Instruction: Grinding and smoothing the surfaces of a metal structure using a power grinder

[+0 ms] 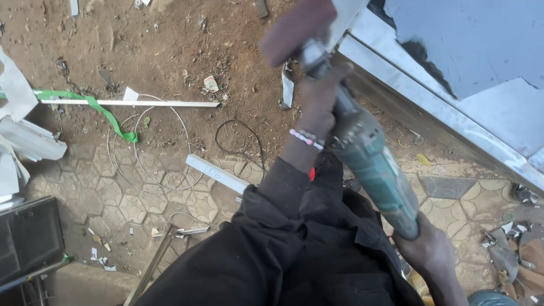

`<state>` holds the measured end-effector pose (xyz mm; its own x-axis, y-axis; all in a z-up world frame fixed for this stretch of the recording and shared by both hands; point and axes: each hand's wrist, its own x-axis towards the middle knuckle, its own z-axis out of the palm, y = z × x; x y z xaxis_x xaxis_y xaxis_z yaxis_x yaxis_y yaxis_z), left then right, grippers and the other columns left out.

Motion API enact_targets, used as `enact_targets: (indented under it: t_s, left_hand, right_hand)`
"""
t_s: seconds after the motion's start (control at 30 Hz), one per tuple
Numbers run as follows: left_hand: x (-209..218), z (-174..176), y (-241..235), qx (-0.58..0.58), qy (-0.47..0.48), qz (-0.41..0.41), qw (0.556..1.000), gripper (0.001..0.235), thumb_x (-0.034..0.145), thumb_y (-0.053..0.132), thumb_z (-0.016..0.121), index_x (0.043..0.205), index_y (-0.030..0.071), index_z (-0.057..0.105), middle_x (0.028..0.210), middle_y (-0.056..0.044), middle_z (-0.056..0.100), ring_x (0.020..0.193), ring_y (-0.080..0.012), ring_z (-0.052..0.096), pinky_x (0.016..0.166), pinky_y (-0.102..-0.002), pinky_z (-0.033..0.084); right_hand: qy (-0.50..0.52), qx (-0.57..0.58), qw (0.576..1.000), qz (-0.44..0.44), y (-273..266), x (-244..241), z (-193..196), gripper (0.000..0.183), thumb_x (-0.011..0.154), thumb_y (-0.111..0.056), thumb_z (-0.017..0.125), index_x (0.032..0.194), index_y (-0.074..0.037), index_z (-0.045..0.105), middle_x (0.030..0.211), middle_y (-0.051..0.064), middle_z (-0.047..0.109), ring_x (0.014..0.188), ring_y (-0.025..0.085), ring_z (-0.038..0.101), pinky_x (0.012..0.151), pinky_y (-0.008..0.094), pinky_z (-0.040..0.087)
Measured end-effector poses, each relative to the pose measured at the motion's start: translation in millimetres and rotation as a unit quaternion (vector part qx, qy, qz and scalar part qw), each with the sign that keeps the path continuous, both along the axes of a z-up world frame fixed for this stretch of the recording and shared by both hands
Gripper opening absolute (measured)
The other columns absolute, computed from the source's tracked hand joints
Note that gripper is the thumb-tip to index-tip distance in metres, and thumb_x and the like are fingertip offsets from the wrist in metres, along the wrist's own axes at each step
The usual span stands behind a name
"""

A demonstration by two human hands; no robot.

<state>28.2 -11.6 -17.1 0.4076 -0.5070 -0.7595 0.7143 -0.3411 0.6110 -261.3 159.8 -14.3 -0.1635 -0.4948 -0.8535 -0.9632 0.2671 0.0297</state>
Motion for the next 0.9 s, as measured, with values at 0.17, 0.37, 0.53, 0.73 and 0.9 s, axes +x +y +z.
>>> enact_targets:
  t_s: [0.17,0.37,0.53,0.73,0.9]
  left_hand:
    - [14.4,18.1,2.8,0.034,-0.01,0.003,0.999,0.027,0.081,0.0,0.076,0.102,0.0,0.059,0.072,-0.012,0.065,0.05,-0.0228,0.062,0.051,-0.036,0.059]
    - [-6.0,17.7,36.8,0.052,0.006,-0.027,0.998,0.031,0.083,0.004,0.076,0.106,0.002,0.055,0.063,-0.016,0.067,0.046,-0.0221,0.063,0.049,-0.04,0.061]
    - [-35.7,17.8,52.0,-0.012,-0.087,-0.087,0.992,0.029,0.079,0.019,0.082,0.09,0.005,0.06,0.067,-0.01,0.069,0.055,-0.0215,0.071,0.051,-0.034,0.058]
    - [-32.1,26.5,25.5,0.012,-0.107,-0.141,0.984,0.036,0.076,0.025,0.079,0.097,0.003,0.059,0.073,-0.013,0.067,0.065,-0.0281,0.072,0.059,-0.039,0.057]
    - [3.5,32.0,2.1,0.011,-0.007,-0.07,0.997,0.032,0.085,0.005,0.076,0.11,0.006,0.057,0.074,-0.011,0.067,0.052,-0.0207,0.064,0.053,-0.035,0.06]
  right_hand:
    - [-0.037,-0.022,0.999,-0.005,-1.3,12.3,6.3,0.04,0.077,-0.045,0.062,0.101,-0.013,0.06,0.087,0.02,0.079,0.086,0.046,0.072,0.074,0.052,0.052]
    - [-0.009,0.005,0.999,0.034,50.6,-54.6,-32.7,0.05,0.072,-0.048,0.073,0.106,-0.011,0.067,0.103,0.025,0.079,0.102,0.046,0.072,0.082,0.051,0.054]
    - [0.023,-0.031,0.999,0.021,83.5,-98.6,-65.3,0.056,0.063,-0.05,0.083,0.109,-0.019,0.071,0.091,0.023,0.081,0.099,0.041,0.075,0.082,0.048,0.056]
    - [0.04,-0.052,0.997,0.03,89.8,-110.9,-91.0,0.067,0.055,-0.058,0.084,0.111,-0.025,0.073,0.088,0.019,0.082,0.096,0.038,0.076,0.081,0.046,0.057]
    - [-0.003,-0.049,0.998,-0.033,50.4,-59.1,-48.1,0.059,0.059,-0.049,0.084,0.111,-0.024,0.074,0.086,0.016,0.083,0.09,0.035,0.079,0.079,0.043,0.057]
